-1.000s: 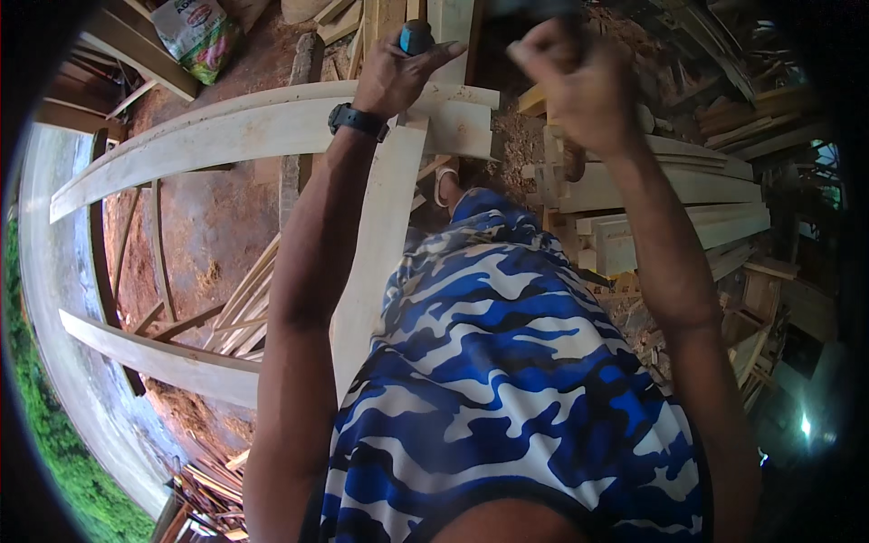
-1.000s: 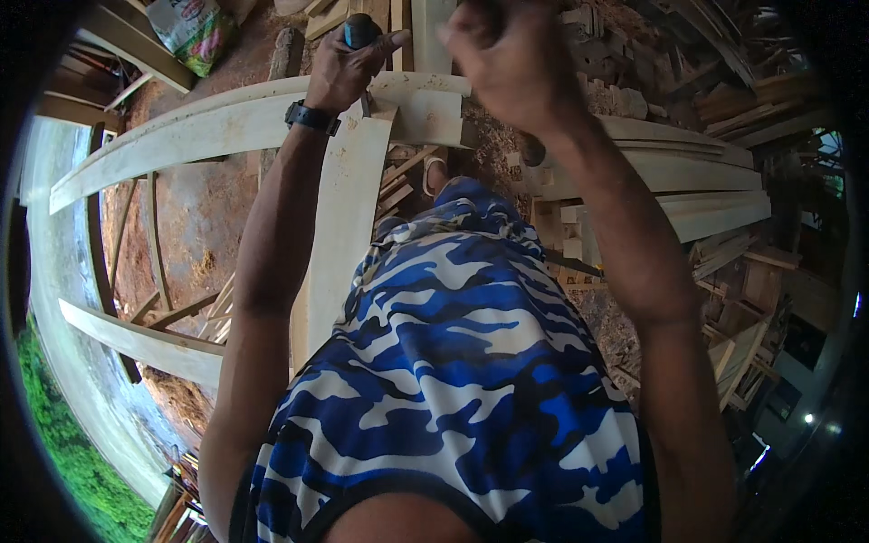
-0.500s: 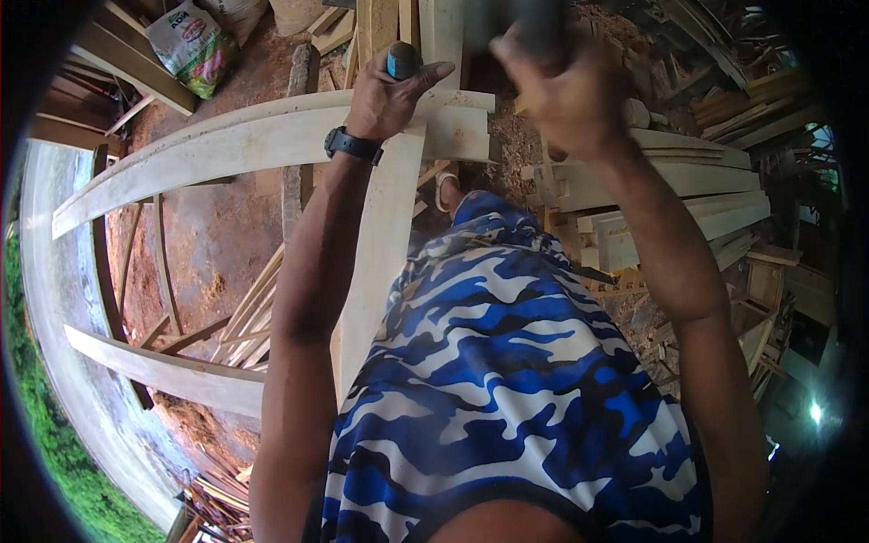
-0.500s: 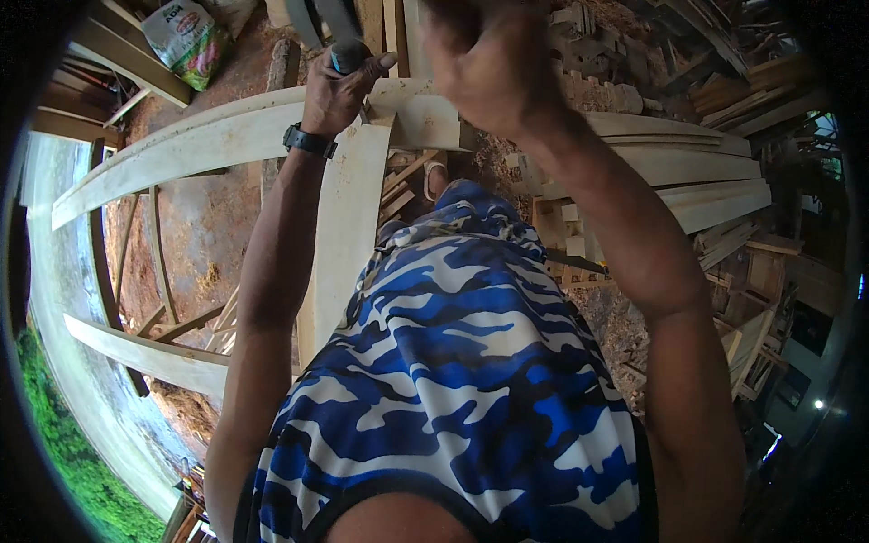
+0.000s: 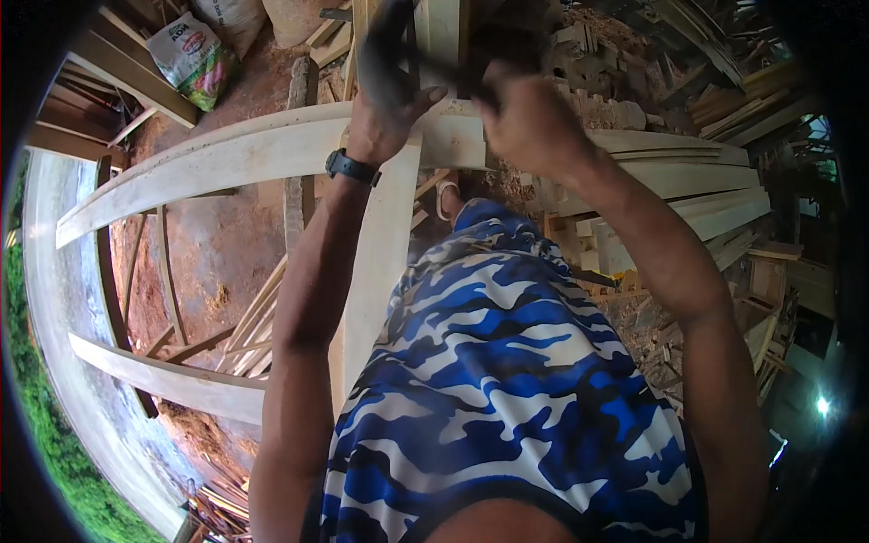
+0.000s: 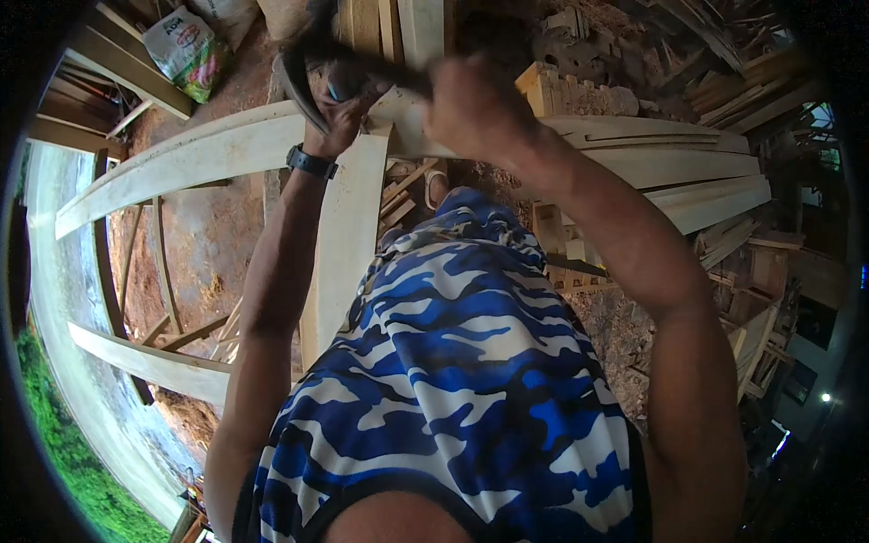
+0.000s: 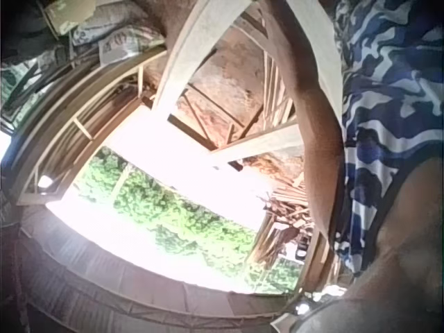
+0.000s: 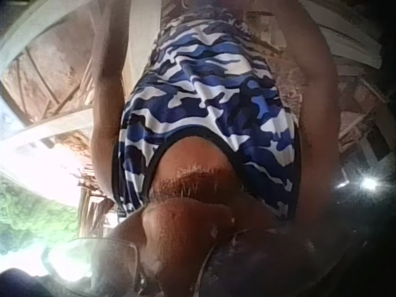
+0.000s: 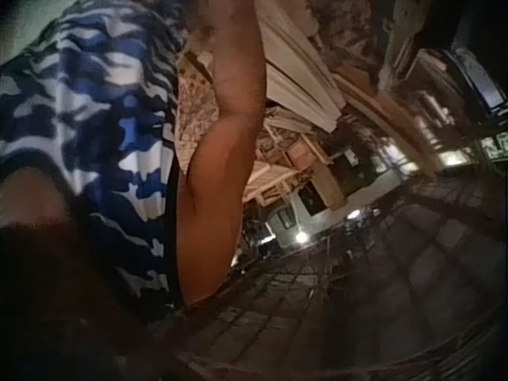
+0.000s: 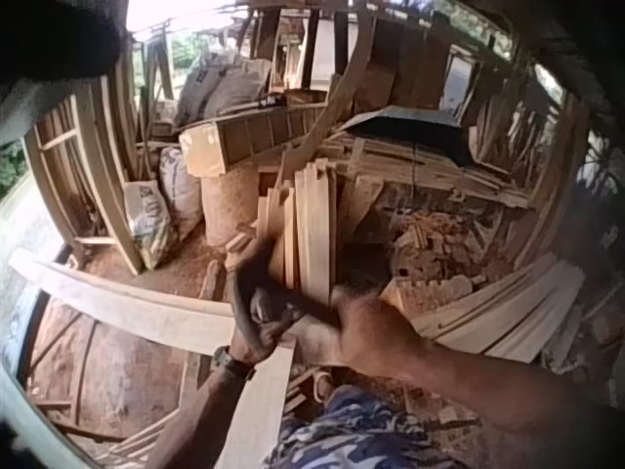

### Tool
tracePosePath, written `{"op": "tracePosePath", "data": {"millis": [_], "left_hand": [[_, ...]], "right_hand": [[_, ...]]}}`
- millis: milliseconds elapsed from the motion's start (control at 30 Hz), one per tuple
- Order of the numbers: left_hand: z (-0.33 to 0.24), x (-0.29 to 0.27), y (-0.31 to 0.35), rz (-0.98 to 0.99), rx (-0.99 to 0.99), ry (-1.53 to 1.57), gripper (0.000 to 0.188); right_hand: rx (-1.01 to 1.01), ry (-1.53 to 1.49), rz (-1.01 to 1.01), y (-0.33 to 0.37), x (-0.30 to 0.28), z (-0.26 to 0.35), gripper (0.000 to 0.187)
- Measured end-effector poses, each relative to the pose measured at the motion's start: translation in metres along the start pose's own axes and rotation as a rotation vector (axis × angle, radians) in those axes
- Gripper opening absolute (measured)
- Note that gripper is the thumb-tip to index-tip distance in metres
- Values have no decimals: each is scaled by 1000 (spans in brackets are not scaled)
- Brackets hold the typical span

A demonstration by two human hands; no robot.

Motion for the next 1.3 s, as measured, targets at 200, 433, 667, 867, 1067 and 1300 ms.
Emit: {"op": "tracePosePath", "data": {"millis": [200, 433, 667, 867, 1067, 1300], "left_hand": [[39, 1, -1, 168, -236, 417, 44], [32, -38, -31, -336, 50, 216, 13], [26, -12, -38, -33, 127, 66, 9], [34, -10, -32, -26, -50, 112, 18], [-1, 4, -26, 129, 420, -274, 6], [15, -1, -20, 137, 115, -179, 9]], "right_hand": [[135, -14, 375, 17, 23, -17, 26], [218, -311, 435, 35, 23, -19, 27], [206, -353, 409, 36, 13, -20, 29], [187, -392, 373, 34, 15, -20, 28], [201, -407, 403, 34, 16, -18, 15], [23, -375, 80, -10, -50, 16, 16]]}}
Point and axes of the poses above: each hand's wrist, its own y-axis away from the middle knuckle, its own x-axis out of the palm, z = x × y, the point moved 10 cm from there along -y, towards the middle knuckle, and after that the axes turned 15 degrees about y, right-handed, at the moved point
